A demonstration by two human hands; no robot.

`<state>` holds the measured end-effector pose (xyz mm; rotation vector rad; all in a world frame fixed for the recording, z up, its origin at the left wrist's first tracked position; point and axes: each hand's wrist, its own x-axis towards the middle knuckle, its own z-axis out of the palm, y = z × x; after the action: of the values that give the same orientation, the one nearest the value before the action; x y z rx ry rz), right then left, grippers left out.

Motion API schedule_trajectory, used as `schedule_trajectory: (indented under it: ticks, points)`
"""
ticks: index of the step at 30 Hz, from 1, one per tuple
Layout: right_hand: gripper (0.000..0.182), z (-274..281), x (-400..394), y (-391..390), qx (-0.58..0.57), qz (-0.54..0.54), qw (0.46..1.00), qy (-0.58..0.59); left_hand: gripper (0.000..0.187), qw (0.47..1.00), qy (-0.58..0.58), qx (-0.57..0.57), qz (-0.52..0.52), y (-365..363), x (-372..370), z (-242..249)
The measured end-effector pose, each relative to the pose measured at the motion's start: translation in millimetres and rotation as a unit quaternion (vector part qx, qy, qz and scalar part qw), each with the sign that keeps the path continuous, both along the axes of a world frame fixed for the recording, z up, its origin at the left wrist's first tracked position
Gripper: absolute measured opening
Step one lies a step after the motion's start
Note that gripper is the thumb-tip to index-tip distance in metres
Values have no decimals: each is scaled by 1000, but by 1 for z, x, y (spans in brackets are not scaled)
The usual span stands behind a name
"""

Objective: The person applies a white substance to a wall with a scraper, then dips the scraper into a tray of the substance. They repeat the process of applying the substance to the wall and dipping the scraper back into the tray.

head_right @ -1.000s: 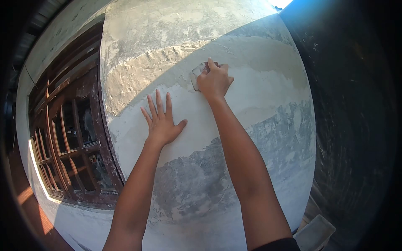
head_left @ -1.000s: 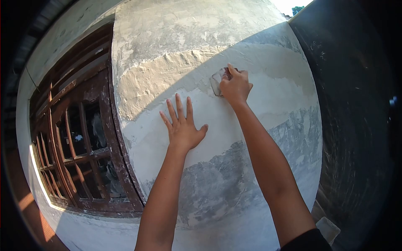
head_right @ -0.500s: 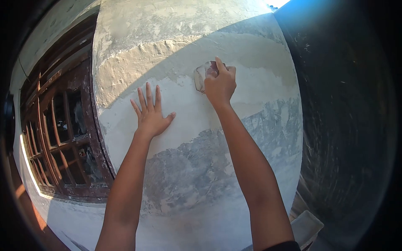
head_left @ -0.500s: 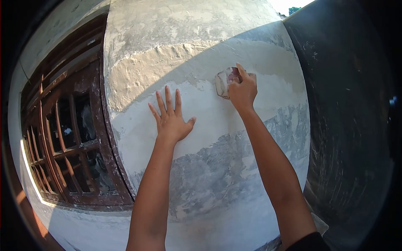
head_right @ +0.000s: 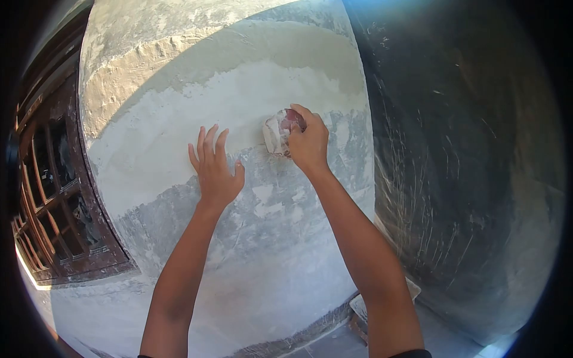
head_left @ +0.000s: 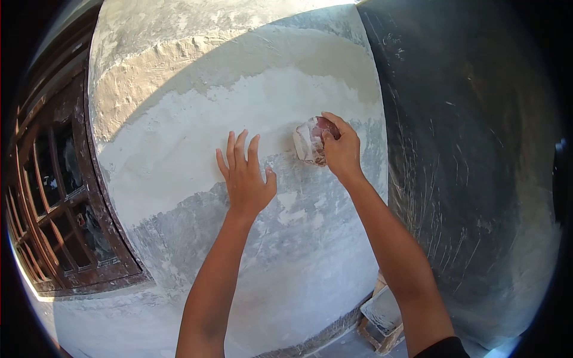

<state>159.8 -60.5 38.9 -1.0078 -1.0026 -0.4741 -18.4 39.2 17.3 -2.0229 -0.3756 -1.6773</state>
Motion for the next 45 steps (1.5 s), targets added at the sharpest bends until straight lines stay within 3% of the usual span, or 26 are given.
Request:
schedule_trajectory:
  ticks: [9, 16, 23, 29, 34, 45]
  points:
    - [37, -100, 100, -57, -84, 4, 994, 67, 57, 984, 71, -28, -160, -42, 139, -107]
    - [38, -186, 177, -108, -91, 40, 969, 225, 52, 964, 63, -124, -228, -85, 244, -190]
    - [39, -291, 237, -147, -153, 0, 941, 303, 54, 921, 117, -240, -284, -115, 308, -285]
    - [44, -381, 257, -165, -199, -48, 910, 361, 52, 868, 191, -354, -291, -133, 330, -372]
    - [40, -475, 261, -179, -292, -164, 863, 378, 52, 827, 254, -415, -282, -141, 334, -456]
    - [41, -674, 235, -211, -379, -173, 783, 463, 58, 703, 381, -565, -205, -158, 311, -645]
